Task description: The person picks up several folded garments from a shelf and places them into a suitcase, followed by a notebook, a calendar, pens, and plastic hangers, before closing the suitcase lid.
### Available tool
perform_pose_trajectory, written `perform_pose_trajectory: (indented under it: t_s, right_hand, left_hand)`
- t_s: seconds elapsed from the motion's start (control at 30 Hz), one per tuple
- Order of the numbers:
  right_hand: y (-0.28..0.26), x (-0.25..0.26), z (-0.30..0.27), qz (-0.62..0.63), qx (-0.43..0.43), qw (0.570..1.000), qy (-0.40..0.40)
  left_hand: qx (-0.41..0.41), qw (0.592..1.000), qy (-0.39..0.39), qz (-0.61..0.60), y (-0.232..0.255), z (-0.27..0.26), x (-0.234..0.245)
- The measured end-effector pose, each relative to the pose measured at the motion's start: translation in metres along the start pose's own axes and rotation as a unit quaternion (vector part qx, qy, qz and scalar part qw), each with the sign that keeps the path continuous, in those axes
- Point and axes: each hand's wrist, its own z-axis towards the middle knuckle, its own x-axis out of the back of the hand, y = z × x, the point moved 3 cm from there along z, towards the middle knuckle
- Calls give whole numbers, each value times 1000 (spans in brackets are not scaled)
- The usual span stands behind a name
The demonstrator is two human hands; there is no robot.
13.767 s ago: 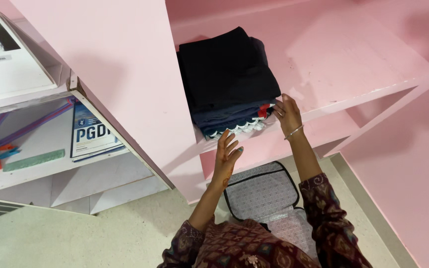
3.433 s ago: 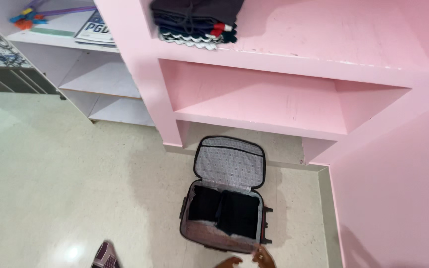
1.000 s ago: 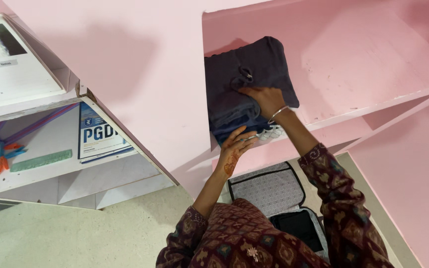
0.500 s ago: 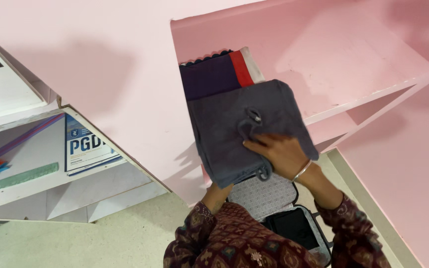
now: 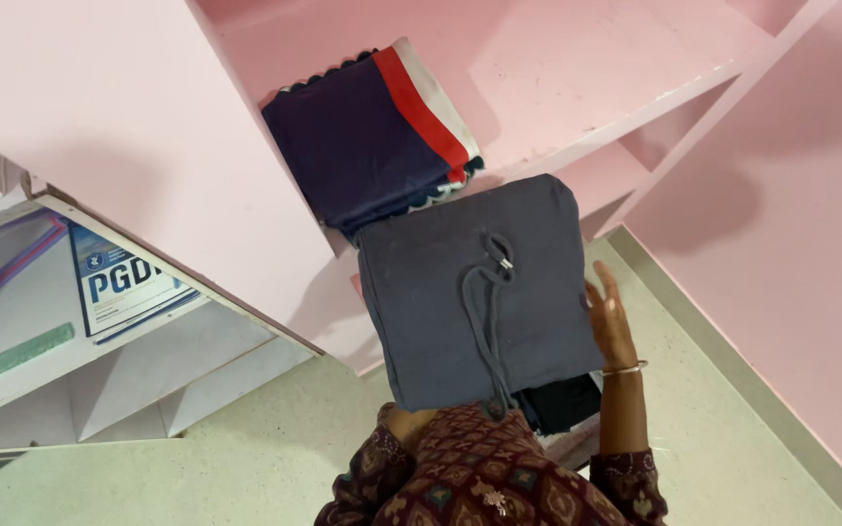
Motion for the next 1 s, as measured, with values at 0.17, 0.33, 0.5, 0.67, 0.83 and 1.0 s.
perform_pose_trajectory:
  t_s: [0.17,0.33,0.5,0.67,0.83,1.0]
  right_hand:
    - [101,29,-95,179,-133,974,43]
    - [85,37,-221,85,-228,967,75]
    - [44,53,-324,14,-256,953,162]
    - [29,71,-393,51,-276,940,194]
    - [21,88,-422,58,-270,937,215]
    - [22,127,-416,35,-306,934,180]
  left_hand:
    - [27,1000,3,8,-42,-64,31]
    - [66,998,22,8,-98,-150,74]
    - [100,995,8,16,-145,-189,72]
    - [132,991,9,33,-182,-225,79]
    - [155,987,15,47,-213,-235,80]
    - [145,988,19,44,-244,-218,73]
